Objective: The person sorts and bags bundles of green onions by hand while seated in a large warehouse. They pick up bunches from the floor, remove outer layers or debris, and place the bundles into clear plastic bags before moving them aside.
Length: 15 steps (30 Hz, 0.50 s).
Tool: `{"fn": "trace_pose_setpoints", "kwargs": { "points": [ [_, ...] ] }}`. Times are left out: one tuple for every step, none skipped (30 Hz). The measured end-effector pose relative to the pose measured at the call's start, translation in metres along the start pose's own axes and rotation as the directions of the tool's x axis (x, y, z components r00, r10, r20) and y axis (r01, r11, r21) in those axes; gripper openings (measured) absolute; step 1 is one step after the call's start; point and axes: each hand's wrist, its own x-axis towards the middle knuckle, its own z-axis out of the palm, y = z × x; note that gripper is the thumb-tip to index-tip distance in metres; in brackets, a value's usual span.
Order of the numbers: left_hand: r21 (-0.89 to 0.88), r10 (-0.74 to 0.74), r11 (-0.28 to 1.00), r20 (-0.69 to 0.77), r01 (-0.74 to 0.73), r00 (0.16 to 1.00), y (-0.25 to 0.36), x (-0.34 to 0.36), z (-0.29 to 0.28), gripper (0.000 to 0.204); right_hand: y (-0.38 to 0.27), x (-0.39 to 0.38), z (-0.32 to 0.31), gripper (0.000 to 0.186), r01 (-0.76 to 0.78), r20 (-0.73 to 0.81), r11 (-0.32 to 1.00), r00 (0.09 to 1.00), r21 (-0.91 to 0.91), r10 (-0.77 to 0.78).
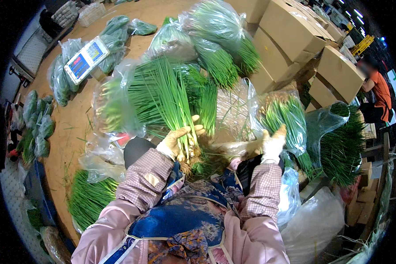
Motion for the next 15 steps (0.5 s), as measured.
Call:
{"fn": "trace_pose_setpoints", "kwargs": {
  "points": [
    [-0.002, -0.001, 1.0, 0.0, 0.001, 1.0, -0.001, 0.002, -0.005, 0.057, -0.023, -0.005, -0.005, 0.052, -0.025, 0.171, 0.912, 0.984, 0.41, -0.05],
    [-0.003, -0.005, 1.0, -0.008, 0.005, 1.0, -0.003, 0.003, -0.012, 0.058, -0.059, -0.015, -0.014, 0.054, -0.127, 0.307, 0.664, 0.938, 0.737, -0.161],
    [0.023, 0.013, 1.0, 0.019, -0.014, 1.0, -0.003, 0.002, -0.016, 0.055, -0.099, -0.028, -0.032, 0.051, -0.302, 0.502, 0.592, 0.84, 0.747, -0.205],
    [0.033, 0.005, 0.999, -0.043, -0.004, 0.999, -0.005, 0.003, -0.02, 0.053, -0.134, -0.042, -0.045, 0.049, -0.474, 0.663, 0.524, 0.702, 0.708, -0.261],
    [0.047, -0.002, 0.999, -0.106, 0.007, 0.994, -0.007, 0.003, -0.023, 0.052, -0.159, -0.05, -0.047, 0.044, -0.065, 0.485, 0.661, 0.733, 0.747, -0.477],
    [0.061, -0.004, 0.998, -0.168, 0.014, 0.986, -0.007, 0.004, -0.025, 0.051, -0.176, -0.056, -0.046, 0.039, 0.363, 0.327, 0.65, 0.641, 0.668, -0.695],
    [0.044, 0.041, 0.999, -0.345, -0.028, 0.938, -0.011, 0.011, -0.021, 0.046, -0.181, -0.062, -0.036, 0.035, 0.428, 0.223, 0.609, 0.666, 0.668, -0.712],
    [-0.063, -0.011, 0.998, -0.232, -0.004, 0.973, -0.011, 0.012, -0.019, 0.045, -0.18, -0.069, -0.023, 0.031, 0.492, 0.117, 0.568, 0.68, 0.66, -0.724],
    [-0.167, -0.046, 0.986, -0.115, 0.026, 0.992, -0.011, 0.009, -0.018, 0.045, -0.18, -0.07, -0.014, 0.022, 0.42, 0.102, 0.505, 0.685, 0.754, -0.722],
    [-0.264, -0.068, 0.962, 0.007, 0.067, 0.998, -0.01, 0.008, -0.017, 0.045, -0.177, -0.073, -0.006, 0.02, 0.412, 0.12, 0.516, 0.684, 0.751, -0.72],
    [-0.213, -0.043, 0.976, -0.002, 0.042, 0.999, -0.009, 0.009, -0.016, 0.044, -0.173, -0.076, -0.001, 0.018, 0.403, 0.137, 0.527, 0.683, 0.748, -0.717],
    [-0.167, -0.029, 0.986, -0.033, 0.023, 0.999, -0.008, 0.006, -0.013, 0.044, -0.174, -0.078, -0.002, 0.017, 0.391, 0.16, 0.538, 0.68, 0.747, -0.716],
    [-0.121, -0.015, 0.993, -0.063, 0.007, 0.998, -0.007, 0.003, -0.009, 0.044, -0.176, -0.079, -0.004, 0.01, 0.423, 0.122, 0.537, 0.693, 0.73, -0.711],
    [-0.074, 0.0, 0.997, -0.091, -0.006, 0.996, -0.007, 0.001, -0.007, 0.043, -0.178, -0.082, -0.004, 0.008, 0.422, 0.123, 0.565, 0.715, 0.709, -0.688],
    [-0.089, -0.028, 0.996, -0.095, 0.02, 0.995, -0.004, 0.001, -0.01, 0.042, -0.18, -0.084, -0.005, 0.007, 0.423, 0.118, 0.59, 0.737, 0.688, -0.666]
  ]
}}
